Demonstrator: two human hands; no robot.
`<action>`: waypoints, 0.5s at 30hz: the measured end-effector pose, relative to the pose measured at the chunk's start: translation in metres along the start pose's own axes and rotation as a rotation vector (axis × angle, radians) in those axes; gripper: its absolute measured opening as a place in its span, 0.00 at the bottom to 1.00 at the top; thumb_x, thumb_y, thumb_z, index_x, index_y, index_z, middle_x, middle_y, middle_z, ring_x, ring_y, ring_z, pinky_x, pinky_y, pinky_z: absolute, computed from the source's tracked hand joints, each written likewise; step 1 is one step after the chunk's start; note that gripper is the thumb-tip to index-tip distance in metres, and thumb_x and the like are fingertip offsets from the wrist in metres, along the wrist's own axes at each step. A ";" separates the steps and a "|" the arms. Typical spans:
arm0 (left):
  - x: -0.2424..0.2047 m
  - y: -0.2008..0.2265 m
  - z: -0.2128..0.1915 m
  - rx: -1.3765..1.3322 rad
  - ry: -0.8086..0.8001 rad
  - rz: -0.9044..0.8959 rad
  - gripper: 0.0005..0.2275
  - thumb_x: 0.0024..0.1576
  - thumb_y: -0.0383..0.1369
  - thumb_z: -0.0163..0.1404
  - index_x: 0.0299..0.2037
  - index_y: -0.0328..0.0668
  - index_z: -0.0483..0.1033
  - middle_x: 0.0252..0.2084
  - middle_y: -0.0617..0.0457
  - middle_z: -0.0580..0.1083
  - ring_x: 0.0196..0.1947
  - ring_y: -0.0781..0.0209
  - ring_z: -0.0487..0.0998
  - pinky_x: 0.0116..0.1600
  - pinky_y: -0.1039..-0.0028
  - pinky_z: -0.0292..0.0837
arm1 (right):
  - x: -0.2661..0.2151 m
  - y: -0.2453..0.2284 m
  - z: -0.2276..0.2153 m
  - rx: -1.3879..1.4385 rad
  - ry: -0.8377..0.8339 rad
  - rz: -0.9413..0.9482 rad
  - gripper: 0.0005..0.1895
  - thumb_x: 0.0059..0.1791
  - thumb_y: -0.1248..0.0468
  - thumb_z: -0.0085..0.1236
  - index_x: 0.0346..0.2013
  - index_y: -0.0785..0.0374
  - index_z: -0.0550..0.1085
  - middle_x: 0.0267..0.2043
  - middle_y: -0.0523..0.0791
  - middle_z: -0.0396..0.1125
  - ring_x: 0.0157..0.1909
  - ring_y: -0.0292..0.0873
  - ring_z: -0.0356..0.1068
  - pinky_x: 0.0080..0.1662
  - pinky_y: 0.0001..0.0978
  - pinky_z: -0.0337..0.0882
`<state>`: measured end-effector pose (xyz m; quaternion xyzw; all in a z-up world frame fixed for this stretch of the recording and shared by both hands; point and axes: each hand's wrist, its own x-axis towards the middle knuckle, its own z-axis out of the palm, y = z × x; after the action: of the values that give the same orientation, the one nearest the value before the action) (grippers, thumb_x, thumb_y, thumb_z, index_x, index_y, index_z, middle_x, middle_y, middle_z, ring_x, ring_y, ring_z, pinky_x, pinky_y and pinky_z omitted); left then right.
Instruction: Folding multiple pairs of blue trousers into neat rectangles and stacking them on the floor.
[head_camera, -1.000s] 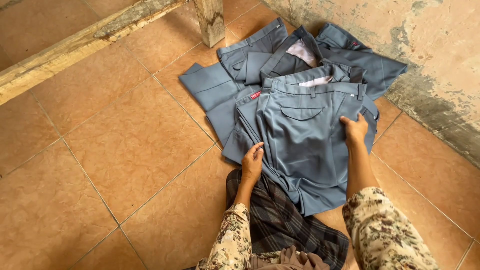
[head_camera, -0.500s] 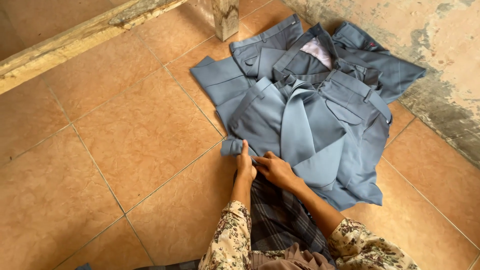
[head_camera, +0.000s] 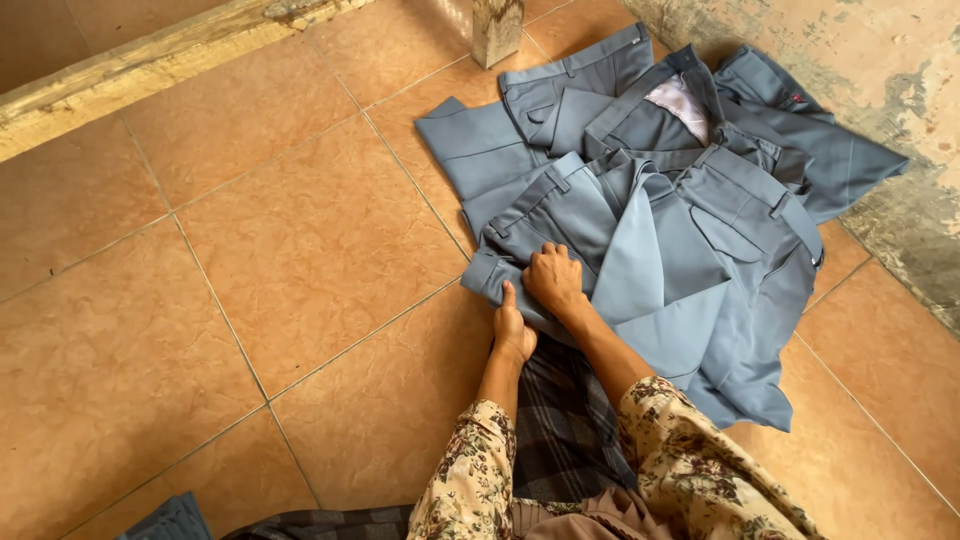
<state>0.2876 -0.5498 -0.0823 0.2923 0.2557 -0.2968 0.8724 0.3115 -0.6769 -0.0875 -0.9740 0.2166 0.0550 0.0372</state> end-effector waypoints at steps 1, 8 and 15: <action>-0.004 0.003 0.004 -0.019 0.029 -0.015 0.28 0.66 0.43 0.49 0.66 0.23 0.62 0.62 0.29 0.69 0.62 0.37 0.71 0.64 0.47 0.69 | 0.000 0.003 -0.002 -0.007 0.169 -0.015 0.14 0.46 0.51 0.52 0.40 0.52 0.78 0.42 0.43 0.68 0.50 0.48 0.68 0.41 0.47 0.76; 0.037 0.027 -0.035 -0.132 0.136 -0.095 0.32 0.65 0.56 0.41 0.69 0.37 0.60 0.66 0.34 0.67 0.65 0.40 0.69 0.67 0.48 0.69 | -0.063 -0.007 -0.118 0.417 0.207 -0.179 0.16 0.53 0.50 0.48 0.46 0.51 0.79 0.42 0.46 0.76 0.45 0.55 0.77 0.43 0.52 0.77; 0.013 0.073 -0.069 -0.246 0.255 -0.082 0.31 0.65 0.51 0.45 0.68 0.33 0.58 0.64 0.31 0.66 0.64 0.39 0.69 0.68 0.47 0.67 | -0.053 -0.044 -0.109 0.598 0.412 -0.137 0.12 0.55 0.56 0.48 0.46 0.52 0.77 0.33 0.51 0.74 0.40 0.59 0.75 0.40 0.51 0.74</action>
<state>0.3267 -0.4613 -0.1124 0.2082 0.4104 -0.2593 0.8491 0.2929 -0.6252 0.0292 -0.9229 0.1604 -0.2107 0.2795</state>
